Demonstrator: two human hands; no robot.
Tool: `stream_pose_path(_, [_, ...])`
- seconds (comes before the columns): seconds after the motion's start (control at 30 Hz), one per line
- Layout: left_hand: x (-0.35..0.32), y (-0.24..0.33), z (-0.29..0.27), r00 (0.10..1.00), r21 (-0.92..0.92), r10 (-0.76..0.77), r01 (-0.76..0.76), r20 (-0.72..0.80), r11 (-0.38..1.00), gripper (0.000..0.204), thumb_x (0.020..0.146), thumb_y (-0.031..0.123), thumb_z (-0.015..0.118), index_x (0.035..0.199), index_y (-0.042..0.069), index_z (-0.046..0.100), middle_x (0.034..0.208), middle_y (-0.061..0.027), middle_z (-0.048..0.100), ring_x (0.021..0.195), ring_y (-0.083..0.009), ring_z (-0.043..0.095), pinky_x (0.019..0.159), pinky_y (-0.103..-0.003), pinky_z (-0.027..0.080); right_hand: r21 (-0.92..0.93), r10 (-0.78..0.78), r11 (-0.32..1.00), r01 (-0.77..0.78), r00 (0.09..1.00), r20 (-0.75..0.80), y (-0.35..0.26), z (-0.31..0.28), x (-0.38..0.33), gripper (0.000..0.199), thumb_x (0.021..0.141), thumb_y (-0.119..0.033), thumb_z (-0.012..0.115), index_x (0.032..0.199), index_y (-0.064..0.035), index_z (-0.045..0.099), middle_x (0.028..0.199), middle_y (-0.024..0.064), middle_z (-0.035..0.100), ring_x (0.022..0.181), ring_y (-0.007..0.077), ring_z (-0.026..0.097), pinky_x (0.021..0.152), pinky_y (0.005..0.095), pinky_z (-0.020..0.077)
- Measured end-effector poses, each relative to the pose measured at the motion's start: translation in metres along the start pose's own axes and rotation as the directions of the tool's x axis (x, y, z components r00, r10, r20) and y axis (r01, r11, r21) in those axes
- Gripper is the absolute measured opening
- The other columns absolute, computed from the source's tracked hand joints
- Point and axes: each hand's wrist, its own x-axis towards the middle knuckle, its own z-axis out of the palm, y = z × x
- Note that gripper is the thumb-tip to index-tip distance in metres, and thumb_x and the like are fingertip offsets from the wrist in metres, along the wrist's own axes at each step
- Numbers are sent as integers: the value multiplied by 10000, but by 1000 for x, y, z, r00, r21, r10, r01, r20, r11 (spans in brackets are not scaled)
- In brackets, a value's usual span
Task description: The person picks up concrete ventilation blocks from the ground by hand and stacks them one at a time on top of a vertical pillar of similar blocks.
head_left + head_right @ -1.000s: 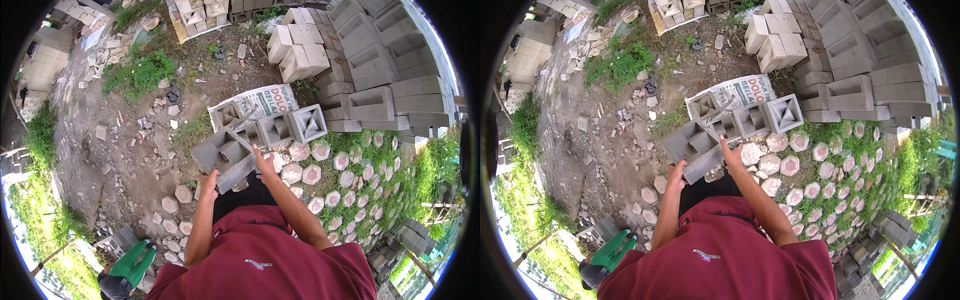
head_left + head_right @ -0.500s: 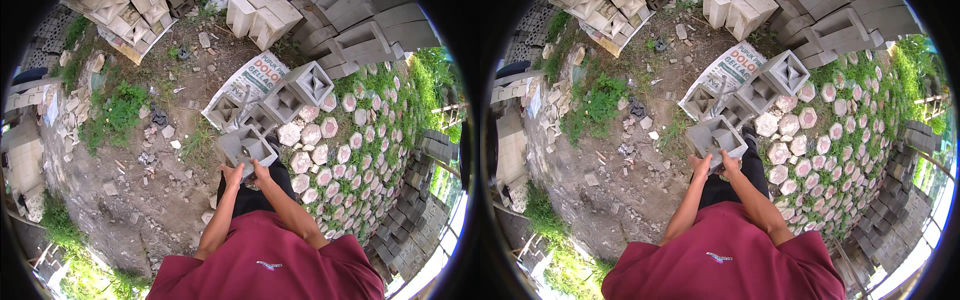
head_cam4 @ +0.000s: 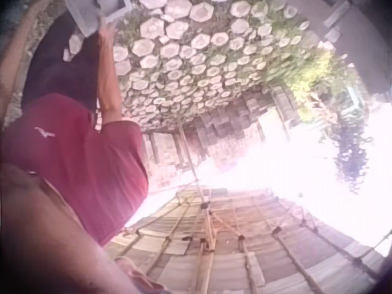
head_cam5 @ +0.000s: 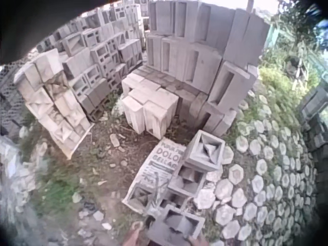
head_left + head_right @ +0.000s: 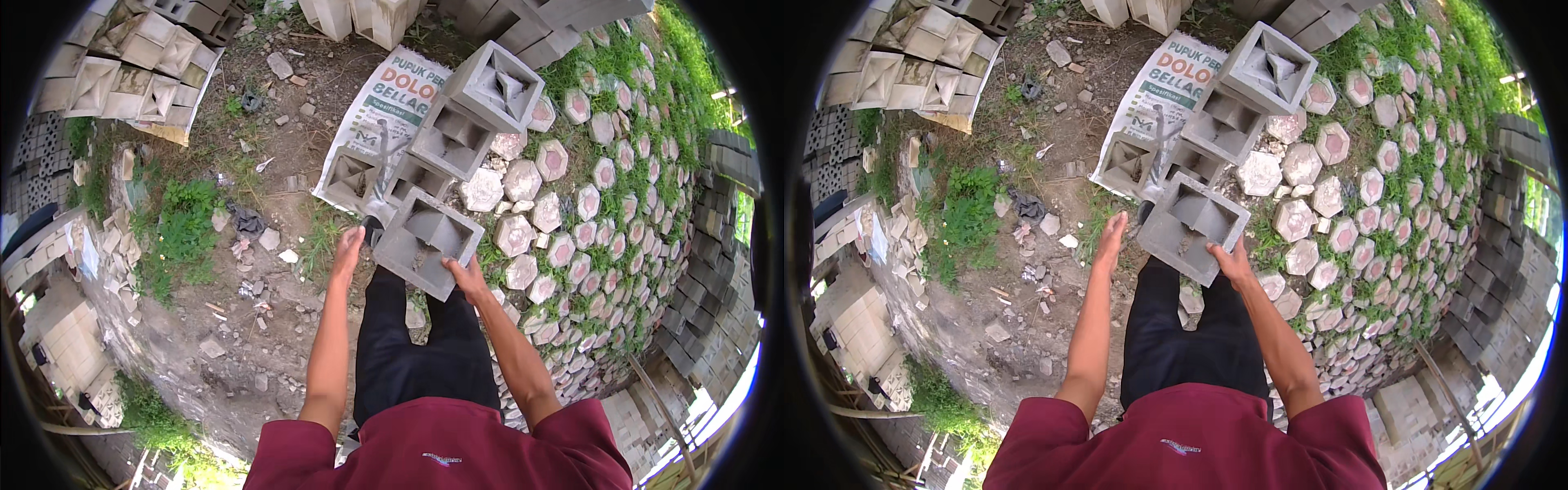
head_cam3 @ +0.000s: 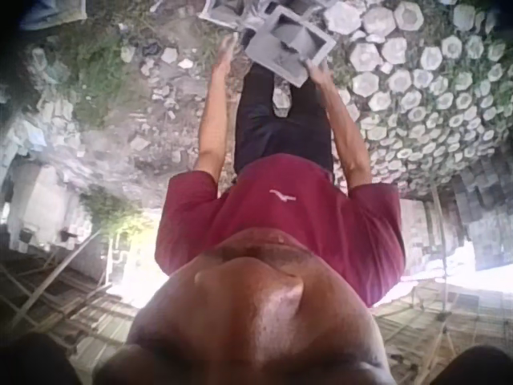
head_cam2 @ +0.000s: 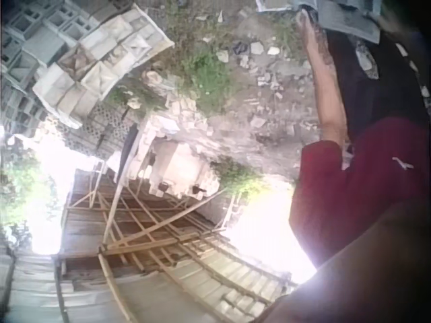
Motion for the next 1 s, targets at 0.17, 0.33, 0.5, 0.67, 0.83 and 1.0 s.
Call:
stream_pose_path(0.17, [62,25,47,936,401,-201,73,288,913,867,779,480,720,1366,-48,362,1331,-192,493,1257,-259,452,1041,-358,342,-55,-169,983,173,983,69,-6,-30,30,821,784,-157,716,1415,-2,215,1281,158,478,1147,229,494,986,352,405])
stream_pose_path(0.33, [84,7,100,938,489,-42,-142,345,861,811,770,337,751,1367,-51,363,1303,-197,516,1209,-265,499,1030,-358,369,-114,-330,935,336,941,73,2,-52,66,917,767,-166,748,1447,34,167,1336,169,444,1211,235,448,1039,344,351])
stream_pose_path(0.5, [129,5,97,920,528,125,-321,373,786,698,845,302,685,1360,-61,384,1314,-195,520,1206,-283,503,1044,-360,355,-55,-331,941,333,942,43,-14,-60,93,903,762,-143,748,1444,28,182,1328,167,450,1188,232,468,1006,337,388])
stream_pose_path(0.67, [160,66,143,907,704,330,-414,262,577,658,899,399,568,1328,-78,419,1256,-286,535,1209,-381,497,1018,-387,376,-58,-363,931,361,931,-40,-53,-67,135,868,781,-90,720,1451,-2,175,1255,154,504,1086,212,522,932,321,450])
stream_pose_path(0.83, [184,114,180,909,761,388,-358,152,541,667,902,418,531,1317,-93,421,1222,-353,515,1191,-452,479,1010,-440,377,127,-333,935,331,943,-6,-85,-78,185,952,771,-162,740,1462,27,114,1318,195,460,1154,253,491,991,330,405])
stream_pose_path(1.0, [217,122,177,843,755,506,-450,183,477,621,904,384,540,1269,-113,463,1181,-358,537,1162,-459,500,998,-437,391,19,-287,957,288,957,-47,-94,-88,231,1097,733,-231,754,1465,63,-8,1431,271,330,1270,299,425,1051,358,347])
